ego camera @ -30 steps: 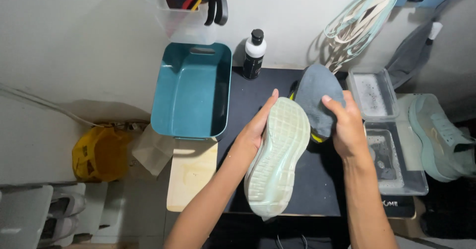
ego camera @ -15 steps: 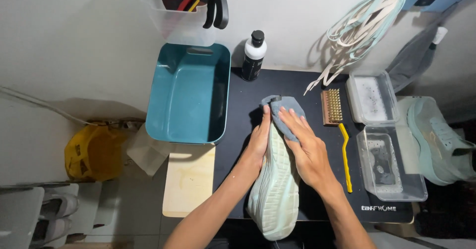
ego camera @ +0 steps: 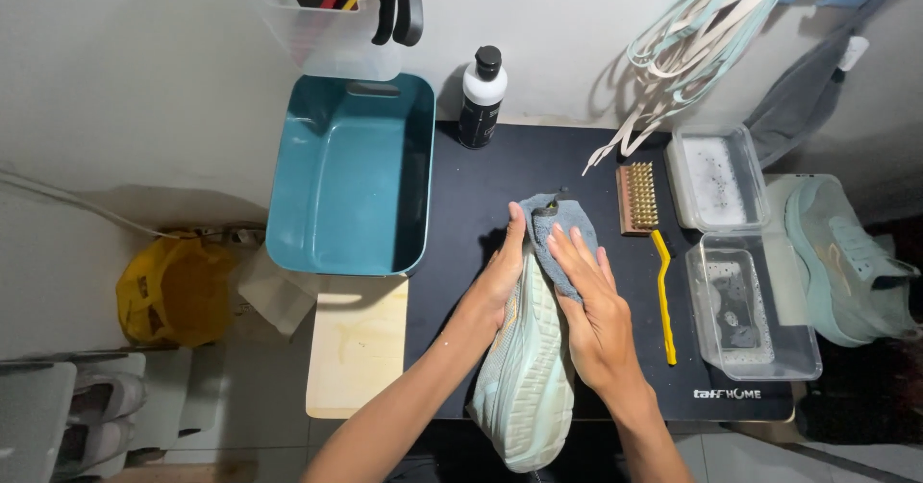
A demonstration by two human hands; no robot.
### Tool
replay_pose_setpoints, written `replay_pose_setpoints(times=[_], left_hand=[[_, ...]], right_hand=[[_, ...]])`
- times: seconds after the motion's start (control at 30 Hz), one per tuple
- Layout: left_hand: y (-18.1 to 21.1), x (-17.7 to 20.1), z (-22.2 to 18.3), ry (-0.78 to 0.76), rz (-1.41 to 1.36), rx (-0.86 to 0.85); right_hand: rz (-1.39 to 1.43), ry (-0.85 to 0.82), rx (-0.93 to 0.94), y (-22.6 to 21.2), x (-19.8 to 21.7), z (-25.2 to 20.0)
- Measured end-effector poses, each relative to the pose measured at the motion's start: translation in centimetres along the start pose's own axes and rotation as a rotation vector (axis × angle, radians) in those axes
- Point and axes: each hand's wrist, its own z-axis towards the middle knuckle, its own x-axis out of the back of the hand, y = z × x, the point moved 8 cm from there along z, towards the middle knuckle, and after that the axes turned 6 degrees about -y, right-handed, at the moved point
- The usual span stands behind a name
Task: Cleaning the sole of a sneaker using a brush and a cloth at a workstation.
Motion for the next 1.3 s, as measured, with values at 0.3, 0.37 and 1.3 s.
replay_pose_setpoints(times=[0.3,0.37,1.3], left_hand=[[-1.9,2.7,2.3,-0.034,-0.084,-0.275],[0.8,0.4,-1.3,-0.015,-0.084,-0.304],[0.7,2.6,5.1,-0.374,-0.513,-0.521]], right_hand=[[0.21,0.108,-0.035,0.5,0.6,2.1],[0.2,0.106,-0.038,0.4,0.3,2.3],[-0.034,-0.118,0.154,-2.8,-0.4,-6.5]])
